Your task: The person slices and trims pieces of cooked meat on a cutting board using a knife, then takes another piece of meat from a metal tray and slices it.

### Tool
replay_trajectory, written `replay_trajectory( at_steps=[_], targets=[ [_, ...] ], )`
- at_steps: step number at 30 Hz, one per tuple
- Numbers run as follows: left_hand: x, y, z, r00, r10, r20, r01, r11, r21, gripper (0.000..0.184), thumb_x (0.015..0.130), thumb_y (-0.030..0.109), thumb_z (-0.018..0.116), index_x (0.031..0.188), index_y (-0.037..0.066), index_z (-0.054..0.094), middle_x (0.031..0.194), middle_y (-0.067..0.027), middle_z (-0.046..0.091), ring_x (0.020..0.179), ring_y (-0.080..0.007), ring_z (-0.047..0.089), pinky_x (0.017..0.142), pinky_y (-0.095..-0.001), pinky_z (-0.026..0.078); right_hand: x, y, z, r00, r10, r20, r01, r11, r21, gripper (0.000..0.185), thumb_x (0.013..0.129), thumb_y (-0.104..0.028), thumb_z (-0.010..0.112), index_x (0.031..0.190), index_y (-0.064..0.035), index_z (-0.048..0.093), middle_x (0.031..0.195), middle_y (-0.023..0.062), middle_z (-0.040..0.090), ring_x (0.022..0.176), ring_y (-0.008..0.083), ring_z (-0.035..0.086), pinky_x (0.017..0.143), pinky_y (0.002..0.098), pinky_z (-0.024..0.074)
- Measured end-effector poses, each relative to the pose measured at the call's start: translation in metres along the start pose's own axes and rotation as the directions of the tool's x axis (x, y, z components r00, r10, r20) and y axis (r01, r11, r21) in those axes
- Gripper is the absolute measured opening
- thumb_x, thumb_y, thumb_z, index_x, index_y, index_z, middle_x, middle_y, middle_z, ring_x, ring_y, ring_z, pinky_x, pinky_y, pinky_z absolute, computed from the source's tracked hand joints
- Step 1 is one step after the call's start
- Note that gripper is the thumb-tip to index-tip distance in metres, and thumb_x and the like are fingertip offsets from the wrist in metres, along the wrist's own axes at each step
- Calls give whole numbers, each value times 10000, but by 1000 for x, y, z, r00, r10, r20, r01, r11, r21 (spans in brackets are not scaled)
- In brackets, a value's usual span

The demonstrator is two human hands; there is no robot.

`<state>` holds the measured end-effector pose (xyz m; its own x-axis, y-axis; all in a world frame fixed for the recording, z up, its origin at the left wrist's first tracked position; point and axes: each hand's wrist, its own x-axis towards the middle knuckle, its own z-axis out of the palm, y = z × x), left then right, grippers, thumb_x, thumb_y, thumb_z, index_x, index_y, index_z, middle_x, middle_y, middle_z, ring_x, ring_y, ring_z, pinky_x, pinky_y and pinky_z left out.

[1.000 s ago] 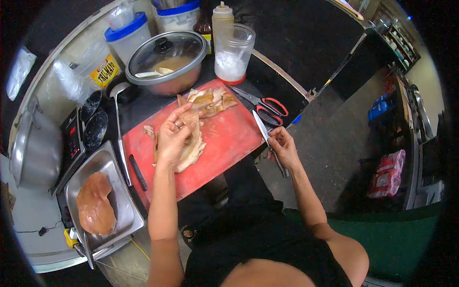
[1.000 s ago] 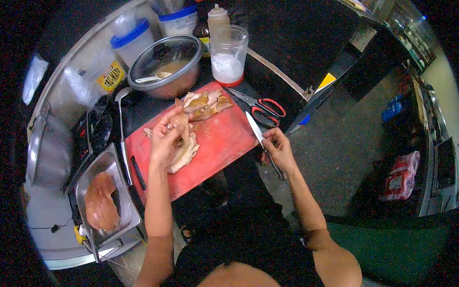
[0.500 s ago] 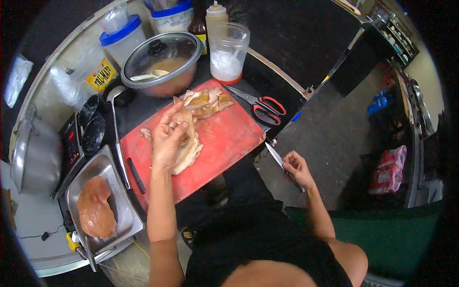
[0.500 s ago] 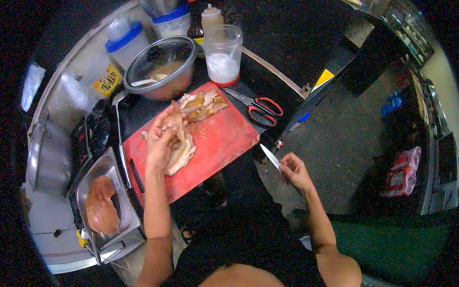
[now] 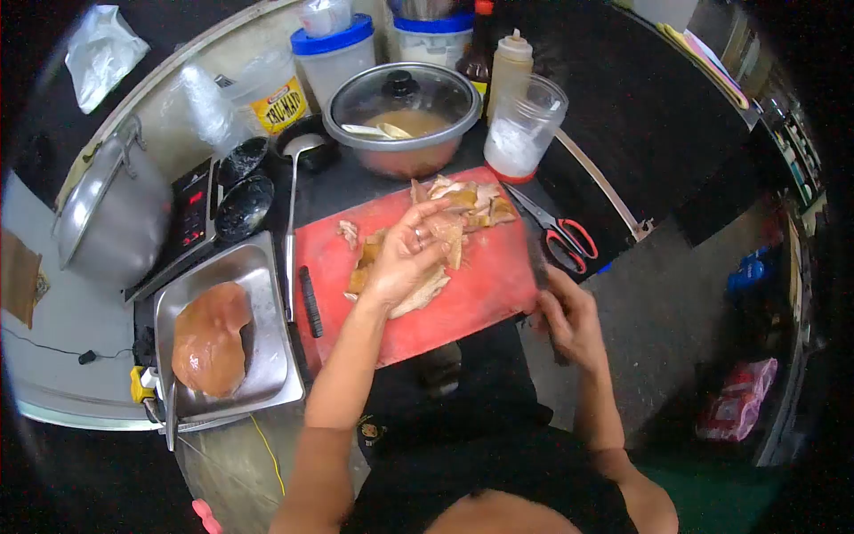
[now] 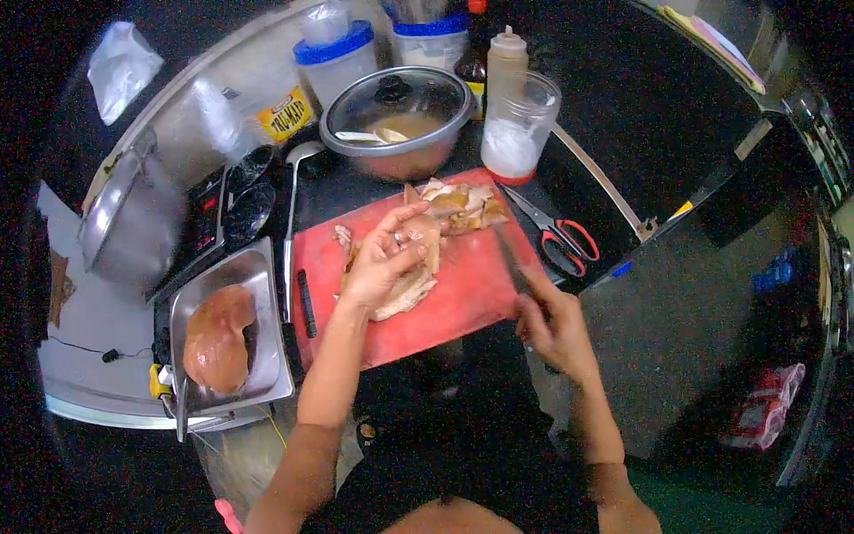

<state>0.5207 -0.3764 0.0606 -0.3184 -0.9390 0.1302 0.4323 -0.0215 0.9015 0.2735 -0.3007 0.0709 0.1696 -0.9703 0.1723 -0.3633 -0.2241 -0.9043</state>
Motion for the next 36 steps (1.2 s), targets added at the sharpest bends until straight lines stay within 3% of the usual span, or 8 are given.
replay_trajectory(
  at_steps=[4, 11, 13, 22, 25, 28, 31, 36],
  targets=[
    [2, -7, -5, 999, 42, -4, -41, 999, 26, 437, 843, -31, 588, 1255, 57, 473, 1084, -79, 627, 958, -132, 616, 829, -261, 507, 41, -11, 33, 938, -345, 39, 343, 902, -262, 382, 953, -88, 431, 1329, -42, 481, 714, 57, 548, 633, 115, 524, 598, 261, 440],
    [5, -9, -6, 1000, 6, 5, -6, 1000, -7, 439, 863, -47, 549, 1286, 34, 466, 1112, -38, 606, 976, -110, 581, 878, -253, 473, 57, -27, 41, 986, -72, 149, 101, 974, -200, 399, 955, -154, 421, 1350, -115, 387, 1073, 246, 600, 972, 418, 596, 815, 453, 463],
    [3, -9, -8, 998, 56, 34, -57, 998, 24, 489, 838, -47, 572, 1307, 27, 453, 1132, -38, 600, 985, -105, 575, 891, -251, 464, 60, -27, 38, 980, -37, 195, 87, 964, -252, 407, 947, -145, 436, 1348, -118, 370, 1085, 253, 597, 980, 424, 593, 815, 455, 464],
    [-2, 0, -9, 997, -3, 73, -2, 998, 64, 574, 779, -53, 613, 1323, 19, 447, 1173, -36, 582, 978, -82, 581, 871, -232, 473, 70, -26, 31, 924, -215, 317, 314, 898, -307, 478, 892, -115, 511, 1355, -143, 396, 1127, 207, 605, 993, 393, 601, 833, 470, 475],
    [0, -6, -11, 996, 16, 89, -20, 999, 50, 571, 786, -60, 621, 1324, 11, 442, 1162, -42, 591, 988, -90, 587, 870, -236, 480, 73, -26, 32, 912, -248, 325, 346, 893, -289, 468, 862, -20, 512, 1318, -110, 460, 1086, 201, 623, 1004, 332, 627, 841, 367, 467],
    [2, -5, -12, 994, -5, 113, 0, 999, 46, 551, 794, -63, 627, 1312, 4, 453, 1156, -52, 598, 1006, -103, 591, 873, -240, 484, 72, -19, 34, 938, -133, 321, 255, 891, -375, 440, 850, 10, 508, 1278, -91, 509, 1164, 189, 603, 1049, 340, 606, 869, 371, 460],
    [2, -8, -14, 991, -31, 129, 26, 999, 36, 499, 800, -61, 630, 1275, -2, 488, 1139, -61, 612, 1006, -112, 597, 876, -245, 487, 72, -8, 38, 927, -240, 290, 325, 899, -293, 420, 849, 27, 504, 1260, -53, 518, 1176, 170, 609, 1079, 315, 602, 902, 360, 449],
    [2, -11, -13, 995, -56, 87, 56, 998, 6, 404, 806, -44, 635, 1196, 3, 545, 1037, -51, 645, 920, -97, 615, 812, -236, 497, 79, 23, 47, 844, -500, 197, 510, 860, -1, 421, 911, -103, 529, 1326, -78, 463, 1053, 106, 653, 848, 240, 646, 708, 366, 495]
  ],
)
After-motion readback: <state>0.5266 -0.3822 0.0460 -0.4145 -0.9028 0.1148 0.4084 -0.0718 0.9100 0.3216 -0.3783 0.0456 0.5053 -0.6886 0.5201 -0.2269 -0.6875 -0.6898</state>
